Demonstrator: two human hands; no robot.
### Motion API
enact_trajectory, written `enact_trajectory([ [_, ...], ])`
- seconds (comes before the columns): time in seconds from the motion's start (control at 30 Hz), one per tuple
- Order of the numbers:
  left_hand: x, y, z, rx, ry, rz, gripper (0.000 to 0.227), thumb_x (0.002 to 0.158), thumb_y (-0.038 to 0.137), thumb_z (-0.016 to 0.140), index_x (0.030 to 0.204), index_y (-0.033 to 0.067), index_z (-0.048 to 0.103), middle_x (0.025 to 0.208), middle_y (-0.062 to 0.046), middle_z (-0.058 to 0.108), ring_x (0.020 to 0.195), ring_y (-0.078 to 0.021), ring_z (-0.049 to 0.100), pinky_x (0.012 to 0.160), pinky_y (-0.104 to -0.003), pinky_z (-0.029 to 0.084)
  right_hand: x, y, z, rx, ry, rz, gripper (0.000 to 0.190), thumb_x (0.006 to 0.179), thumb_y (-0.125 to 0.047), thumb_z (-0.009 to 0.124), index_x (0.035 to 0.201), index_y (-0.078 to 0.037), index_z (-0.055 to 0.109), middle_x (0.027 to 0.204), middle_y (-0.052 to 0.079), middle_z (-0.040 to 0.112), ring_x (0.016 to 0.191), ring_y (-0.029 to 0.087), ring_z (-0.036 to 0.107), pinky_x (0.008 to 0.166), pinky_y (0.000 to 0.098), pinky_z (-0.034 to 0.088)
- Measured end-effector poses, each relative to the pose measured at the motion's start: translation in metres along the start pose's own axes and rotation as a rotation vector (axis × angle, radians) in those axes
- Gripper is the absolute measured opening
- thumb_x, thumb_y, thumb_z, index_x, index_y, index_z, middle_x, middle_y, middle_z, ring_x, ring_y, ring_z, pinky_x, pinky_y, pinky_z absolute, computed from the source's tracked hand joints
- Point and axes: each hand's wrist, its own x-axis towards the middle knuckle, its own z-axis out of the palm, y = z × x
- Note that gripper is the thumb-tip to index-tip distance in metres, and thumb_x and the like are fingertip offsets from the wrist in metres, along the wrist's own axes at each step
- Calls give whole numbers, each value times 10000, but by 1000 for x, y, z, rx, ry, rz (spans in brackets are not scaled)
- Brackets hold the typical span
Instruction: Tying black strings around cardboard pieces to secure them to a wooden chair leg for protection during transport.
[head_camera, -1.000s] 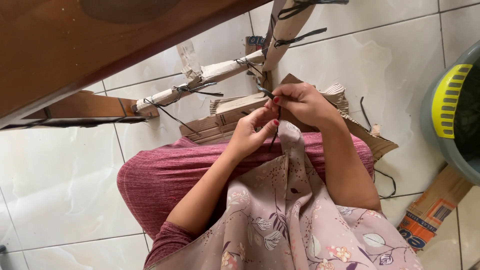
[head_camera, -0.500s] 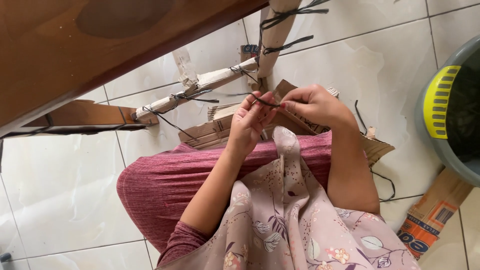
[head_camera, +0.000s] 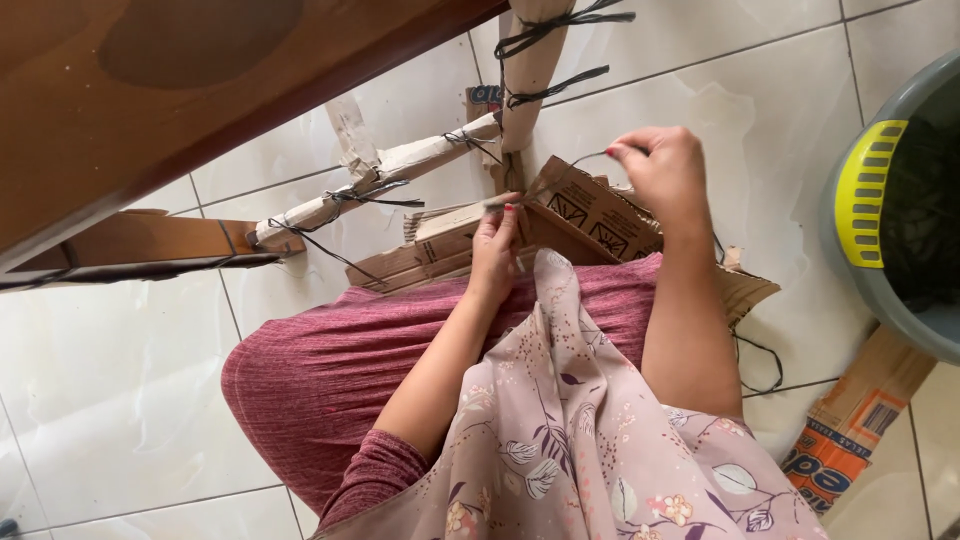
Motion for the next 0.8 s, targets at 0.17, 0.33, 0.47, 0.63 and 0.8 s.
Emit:
enact_trajectory([
  [0.17,-1,12,-6,99,207,62,275,916,290,802,840,169,567,482,55,359,409,-38,321,412,-184,245,27,45,-15,-4,163,4,66,945,-242,822,1002,-273,815,781,-26,724,778,132,704,695,280,541],
  [0.33,2,19,-3,-60,197,27,448,984,295,675,596,191,477,445,62,207,356,-43,175,366,-204,119,32,64,-26,55,220,24,72,980,-219,805,1039,-260,813,742,-64,691,728,49,648,681,225,515],
  [0.47,-3,27,8,43,238,17,489,959,241,647,549,213,384,452,66,244,368,-60,218,372,-247,135,50,65,-18,134,302,-58,22,982,-132,800,985,-124,820,773,-13,693,743,60,578,695,254,481],
  [0.63,0,20,3,181,202,52,512,950,215,638,545,238,326,500,88,282,450,-70,220,436,-281,144,88,76,14,158,350,-133,27,942,-106,848,943,-80,844,803,4,752,744,86,626,643,263,499],
  [0.8,2,17,0,300,282,106,467,957,229,642,593,238,349,571,101,300,554,-72,241,542,-295,191,109,57,36,253,189,3,69,928,-189,818,919,-121,828,835,-13,775,804,85,692,707,246,541],
])
